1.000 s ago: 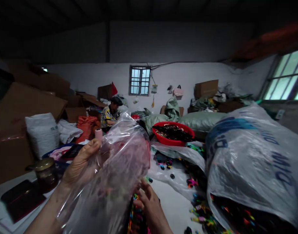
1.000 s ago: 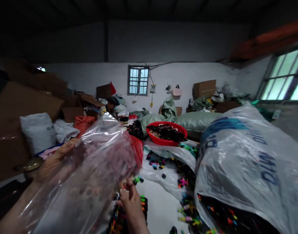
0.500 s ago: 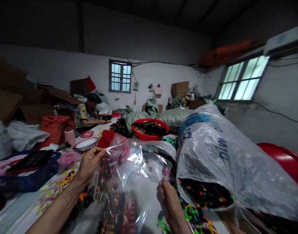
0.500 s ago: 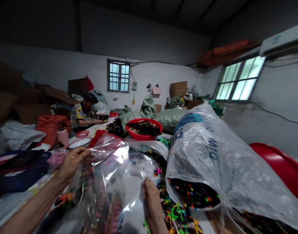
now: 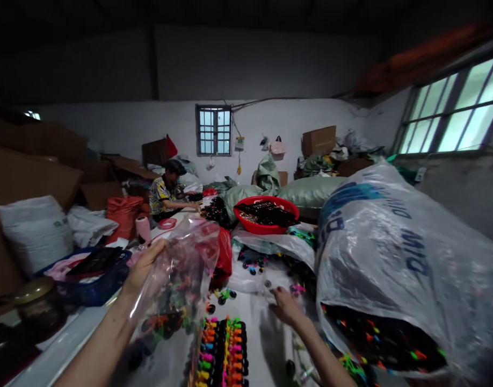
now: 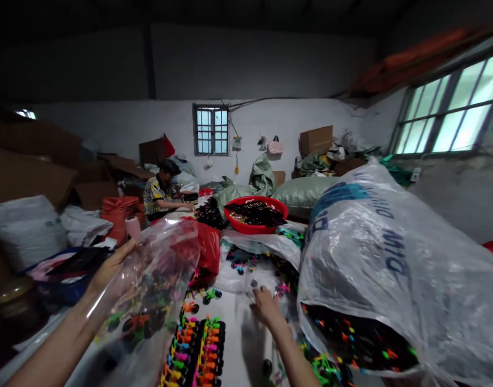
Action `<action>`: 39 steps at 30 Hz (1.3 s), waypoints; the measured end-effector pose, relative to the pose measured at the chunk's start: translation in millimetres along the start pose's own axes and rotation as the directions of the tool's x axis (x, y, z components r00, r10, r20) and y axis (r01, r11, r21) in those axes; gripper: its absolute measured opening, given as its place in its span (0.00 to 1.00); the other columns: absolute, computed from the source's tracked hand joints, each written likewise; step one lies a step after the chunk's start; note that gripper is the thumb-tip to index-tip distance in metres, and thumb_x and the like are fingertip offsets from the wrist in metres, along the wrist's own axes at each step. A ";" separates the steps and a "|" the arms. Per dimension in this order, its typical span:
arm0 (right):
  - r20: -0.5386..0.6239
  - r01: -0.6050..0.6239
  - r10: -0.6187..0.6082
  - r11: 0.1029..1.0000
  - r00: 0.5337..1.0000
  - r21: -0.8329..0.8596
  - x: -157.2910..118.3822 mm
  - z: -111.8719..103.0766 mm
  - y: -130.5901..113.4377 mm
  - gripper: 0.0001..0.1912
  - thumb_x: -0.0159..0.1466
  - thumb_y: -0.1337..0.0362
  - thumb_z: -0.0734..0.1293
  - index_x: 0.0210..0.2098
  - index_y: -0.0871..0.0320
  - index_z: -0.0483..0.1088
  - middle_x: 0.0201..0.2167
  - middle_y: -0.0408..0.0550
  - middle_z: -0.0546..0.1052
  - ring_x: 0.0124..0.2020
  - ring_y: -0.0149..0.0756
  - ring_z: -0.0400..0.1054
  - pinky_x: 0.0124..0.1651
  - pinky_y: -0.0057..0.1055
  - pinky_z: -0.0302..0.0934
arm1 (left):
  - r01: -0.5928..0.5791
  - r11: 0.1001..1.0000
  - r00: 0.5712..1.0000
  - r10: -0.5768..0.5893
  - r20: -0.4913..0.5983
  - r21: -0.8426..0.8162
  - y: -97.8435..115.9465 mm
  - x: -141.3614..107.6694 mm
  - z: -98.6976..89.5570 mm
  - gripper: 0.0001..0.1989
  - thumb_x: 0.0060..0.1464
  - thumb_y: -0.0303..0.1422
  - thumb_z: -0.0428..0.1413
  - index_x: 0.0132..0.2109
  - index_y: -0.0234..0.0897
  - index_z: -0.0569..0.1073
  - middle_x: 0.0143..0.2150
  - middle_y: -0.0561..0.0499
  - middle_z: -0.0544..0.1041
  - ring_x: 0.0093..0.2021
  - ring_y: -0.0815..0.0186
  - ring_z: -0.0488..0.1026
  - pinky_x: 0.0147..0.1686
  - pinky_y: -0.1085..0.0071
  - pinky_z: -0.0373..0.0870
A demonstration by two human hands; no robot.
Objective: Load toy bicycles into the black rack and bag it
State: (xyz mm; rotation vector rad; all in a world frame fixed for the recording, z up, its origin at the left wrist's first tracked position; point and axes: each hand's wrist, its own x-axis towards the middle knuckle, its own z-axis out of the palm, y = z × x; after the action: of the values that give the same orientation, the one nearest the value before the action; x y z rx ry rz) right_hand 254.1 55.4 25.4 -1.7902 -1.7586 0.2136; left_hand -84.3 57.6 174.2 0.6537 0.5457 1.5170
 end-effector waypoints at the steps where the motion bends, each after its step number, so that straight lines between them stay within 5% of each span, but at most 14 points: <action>1: 0.007 0.005 -0.004 1.000 1.000 -0.013 -0.8 9.6 -7.8 0.15 0.50 0.71 0.65 0.37 0.62 0.74 0.44 0.62 0.73 0.47 0.52 0.66 0.52 0.48 0.54 | 0.013 1.000 1.000 -0.012 0.021 -0.010 0.9 -5.4 4.0 0.12 0.57 0.24 0.46 0.36 0.30 0.74 0.28 0.47 0.79 0.26 0.67 0.76 0.32 0.72 0.76; 4: -0.031 0.137 -0.135 0.989 0.990 0.063 -14.7 33.5 -35.2 0.18 0.54 0.73 0.62 0.44 0.63 0.72 0.47 0.61 0.71 0.49 0.51 0.64 0.54 0.47 0.51 | 0.044 0.998 0.997 -0.041 0.065 -0.048 2.7 -20.2 13.7 0.10 0.56 0.25 0.48 0.37 0.32 0.75 0.30 0.48 0.79 0.28 0.66 0.77 0.31 0.72 0.76; 6: 0.001 0.238 -0.249 0.924 0.968 0.301 -24.9 46.1 -60.4 0.16 0.58 0.67 0.62 0.45 0.59 0.72 0.45 0.56 0.72 0.48 0.48 0.64 0.53 0.44 0.53 | 0.046 0.995 0.999 -0.044 0.028 -0.092 0.1 -27.1 20.4 0.10 0.55 0.25 0.48 0.36 0.34 0.75 0.31 0.49 0.79 0.29 0.66 0.77 0.31 0.71 0.77; 8: 0.100 0.158 -0.284 0.754 0.954 0.638 -30.2 53.7 -89.1 0.17 0.56 0.60 0.66 0.44 0.57 0.72 0.42 0.52 0.73 0.44 0.46 0.66 0.49 0.41 0.58 | 0.058 0.990 0.998 -0.061 -0.016 -0.126 -6.1 -31.3 26.7 0.09 0.54 0.25 0.49 0.33 0.35 0.74 0.31 0.50 0.79 0.30 0.66 0.77 0.31 0.70 0.77; 10: 0.252 -0.092 -0.297 0.463 0.921 0.882 -31.3 52.2 -114.4 0.24 0.50 0.56 0.71 0.45 0.56 0.70 0.39 0.50 0.73 0.39 0.43 0.68 0.43 0.39 0.61 | 0.051 0.991 0.999 -0.048 0.025 -0.121 -13.4 -33.3 29.6 0.05 0.51 0.25 0.53 0.30 0.35 0.73 0.30 0.51 0.79 0.30 0.66 0.76 0.31 0.70 0.77; 13: 0.306 -0.320 -0.392 0.031 0.868 0.947 -34.9 31.7 -132.2 0.33 0.46 0.54 0.75 0.50 0.56 0.67 0.43 0.52 0.72 0.41 0.41 0.68 0.41 0.37 0.62 | -0.015 1.000 0.985 0.018 0.172 -0.019 -20.0 -33.8 21.8 0.06 0.42 0.24 0.62 0.29 0.35 0.72 0.28 0.54 0.77 0.29 0.69 0.75 0.31 0.75 0.76; 15: 0.247 -0.323 -0.446 -0.101 0.860 0.941 -41.1 12.1 -129.9 0.33 0.47 0.53 0.74 0.50 0.56 0.68 0.47 0.53 0.70 0.45 0.42 0.67 0.41 0.35 0.62 | -0.062 0.994 0.982 0.045 0.184 0.088 -21.3 -33.6 10.0 0.11 0.38 0.26 0.66 0.30 0.34 0.73 0.30 0.54 0.77 0.29 0.69 0.75 0.32 0.76 0.75; 18: 0.207 -0.326 -0.492 -0.169 0.845 0.930 -52.4 -10.6 -118.8 0.30 0.51 0.52 0.73 0.51 0.55 0.68 0.48 0.53 0.69 0.48 0.42 0.65 0.41 0.34 0.62 | -0.086 0.969 0.987 0.051 0.155 0.230 -25.8 -34.5 -7.3 0.12 0.38 0.31 0.67 0.31 0.34 0.74 0.35 0.51 0.78 0.31 0.69 0.74 0.32 0.77 0.74; 21: 0.223 -0.323 -0.445 -0.164 0.868 0.932 -59.3 -17.4 -115.3 0.33 0.49 0.49 0.73 0.51 0.55 0.67 0.47 0.54 0.71 0.46 0.41 0.66 0.40 0.33 0.62 | -0.095 0.944 0.985 0.044 0.165 0.316 -38.4 -38.1 -14.1 0.11 0.40 0.33 0.66 0.29 0.33 0.73 0.38 0.51 0.76 0.30 0.71 0.73 0.31 0.78 0.72; 27: 0.246 -0.234 -0.158 0.090 0.956 0.968 -56.3 -9.0 -115.0 0.18 0.54 0.58 0.72 0.41 0.60 0.70 0.28 0.45 0.74 0.25 0.25 0.64 0.28 0.22 0.53 | -0.141 0.887 0.972 0.040 0.230 0.439 -65.2 -46.6 -13.5 0.12 0.43 0.37 0.64 0.26 0.34 0.71 0.44 0.48 0.74 0.36 0.66 0.73 0.35 0.75 0.69; 35: 0.349 -0.334 -0.174 0.108 0.921 0.936 -66.1 -7.4 -107.6 0.21 0.53 0.55 0.71 0.43 0.58 0.68 0.23 0.41 0.70 0.15 0.20 0.49 0.17 0.20 0.40 | -0.187 0.818 0.940 -0.013 0.342 0.544 -74.6 -50.1 -18.8 0.11 0.49 0.38 0.59 0.26 0.36 0.71 0.49 0.45 0.73 0.43 0.60 0.72 0.41 0.70 0.68; 37: 0.293 -0.279 -0.036 0.221 0.955 0.935 -58.3 -11.3 -100.0 0.22 0.51 0.53 0.71 0.41 0.59 0.69 0.22 0.42 0.70 0.15 0.22 0.51 0.16 0.21 0.42 | -0.210 0.764 0.943 -0.006 0.332 0.610 -80.3 -44.5 -21.9 0.11 0.50 0.39 0.58 0.27 0.36 0.71 0.50 0.44 0.73 0.45 0.59 0.71 0.43 0.69 0.67; 39: 0.126 -0.169 0.123 0.457 0.984 0.873 -46.4 -31.1 -79.7 0.22 0.51 0.51 0.70 0.38 0.60 0.71 0.23 0.44 0.71 0.19 0.26 0.57 0.19 0.22 0.48 | -0.234 0.664 0.949 -0.002 0.314 0.711 -91.0 -35.8 -30.1 0.10 0.50 0.40 0.57 0.30 0.37 0.72 0.46 0.44 0.75 0.45 0.59 0.72 0.44 0.68 0.67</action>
State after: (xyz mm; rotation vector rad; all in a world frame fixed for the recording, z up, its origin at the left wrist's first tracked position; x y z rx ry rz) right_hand 197.6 -4.0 78.1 -1.1062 -1.1063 1.0529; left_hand -39.4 28.3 87.1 1.5585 0.9207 1.2392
